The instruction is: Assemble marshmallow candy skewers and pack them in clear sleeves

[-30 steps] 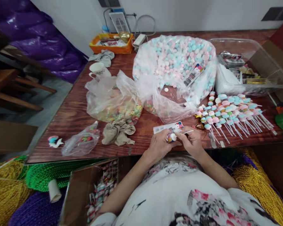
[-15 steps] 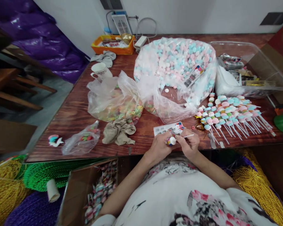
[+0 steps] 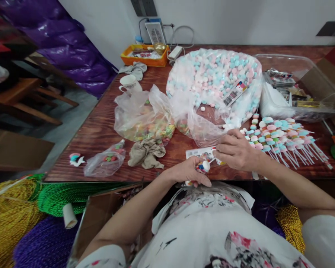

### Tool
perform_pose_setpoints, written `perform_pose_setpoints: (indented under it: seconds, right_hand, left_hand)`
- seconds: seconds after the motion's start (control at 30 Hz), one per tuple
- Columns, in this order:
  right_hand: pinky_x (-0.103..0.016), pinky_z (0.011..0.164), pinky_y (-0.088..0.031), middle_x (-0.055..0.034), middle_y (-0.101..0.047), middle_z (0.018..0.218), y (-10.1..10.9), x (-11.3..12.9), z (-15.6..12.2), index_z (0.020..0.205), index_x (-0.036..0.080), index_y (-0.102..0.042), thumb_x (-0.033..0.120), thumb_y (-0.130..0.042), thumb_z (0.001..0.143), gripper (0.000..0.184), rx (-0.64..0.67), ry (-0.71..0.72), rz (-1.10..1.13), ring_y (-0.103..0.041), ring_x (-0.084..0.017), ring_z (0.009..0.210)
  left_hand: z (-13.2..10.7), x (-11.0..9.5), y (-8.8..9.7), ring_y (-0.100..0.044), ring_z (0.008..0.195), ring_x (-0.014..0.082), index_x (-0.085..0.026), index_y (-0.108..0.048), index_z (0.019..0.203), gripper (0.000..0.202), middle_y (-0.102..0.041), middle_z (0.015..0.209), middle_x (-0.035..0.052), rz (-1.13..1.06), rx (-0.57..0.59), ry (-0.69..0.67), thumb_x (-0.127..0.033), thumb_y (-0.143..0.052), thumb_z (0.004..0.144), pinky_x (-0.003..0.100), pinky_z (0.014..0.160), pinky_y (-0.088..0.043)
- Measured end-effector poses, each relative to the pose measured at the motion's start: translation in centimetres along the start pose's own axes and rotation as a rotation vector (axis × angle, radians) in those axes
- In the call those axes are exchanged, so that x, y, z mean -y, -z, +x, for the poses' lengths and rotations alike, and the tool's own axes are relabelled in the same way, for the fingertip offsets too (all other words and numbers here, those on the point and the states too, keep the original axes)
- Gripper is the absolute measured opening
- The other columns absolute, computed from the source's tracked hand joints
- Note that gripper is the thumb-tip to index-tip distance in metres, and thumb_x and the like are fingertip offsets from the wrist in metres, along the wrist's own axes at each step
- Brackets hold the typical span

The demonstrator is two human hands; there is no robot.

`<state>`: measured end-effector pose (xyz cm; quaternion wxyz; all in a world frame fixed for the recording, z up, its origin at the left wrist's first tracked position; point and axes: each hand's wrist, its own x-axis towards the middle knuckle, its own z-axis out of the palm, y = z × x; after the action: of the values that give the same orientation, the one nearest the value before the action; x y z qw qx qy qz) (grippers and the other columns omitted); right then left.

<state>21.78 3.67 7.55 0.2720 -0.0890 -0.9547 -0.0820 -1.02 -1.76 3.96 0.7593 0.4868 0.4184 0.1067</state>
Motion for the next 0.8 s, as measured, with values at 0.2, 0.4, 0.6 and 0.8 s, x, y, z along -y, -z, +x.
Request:
perform_pose_setpoints:
  seconds: [0.2,0.4,0.6,0.8]
  right_hand:
    - [-0.034,0.069,-0.036,-0.0008,-0.059,0.078,0.0,0.6,0.7,0.091,0.023,-0.059,0.016,-0.045,0.095,0.016,0.085,0.135,0.130,-0.048,-0.015,0.071]
    - [-0.031,0.068,-0.037,-0.0049,-0.058,0.082,-1.4,0.8,-0.6,0.092,0.017,-0.057,0.009,-0.042,0.093,0.017,0.067,0.099,0.102,-0.049,-0.015,0.073]
    - [-0.032,0.063,-0.032,-0.0017,-0.060,0.073,-2.9,1.4,-1.1,0.083,0.017,-0.057,0.007,-0.037,0.091,0.024,0.144,0.070,0.086,-0.047,-0.014,0.062]
    - [-0.034,0.063,-0.031,-0.0021,-0.063,0.071,-3.8,2.3,-1.1,0.084,0.017,-0.058,0.009,-0.047,0.086,0.014,0.265,-0.003,0.071,-0.050,-0.014,0.060]
  left_hand:
    - [0.4,0.1,0.6,-0.050,0.039,0.0066,-0.016,-0.049,0.066,0.046,-0.055,0.054,-0.0073,-0.056,0.126,0.044,-0.029,-0.089,0.047,0.017,0.036,-0.043]
    - [0.3,0.7,0.9,-0.050,0.037,0.0071,-0.016,-0.049,0.066,0.048,-0.054,0.051,-0.0083,-0.084,0.172,0.069,-0.027,-0.090,0.043,0.017,0.035,-0.043]
    - [0.4,1.2,1.0,-0.048,0.036,0.0070,-0.017,-0.047,0.064,0.046,-0.052,0.048,-0.0082,-0.044,0.194,0.068,-0.029,-0.089,0.047,0.017,0.033,-0.040]
    - [0.7,1.9,1.4,-0.046,0.036,0.0070,-0.019,-0.046,0.067,0.049,-0.050,0.048,-0.0095,0.034,0.154,0.066,-0.032,-0.088,0.046,0.017,0.033,-0.037]
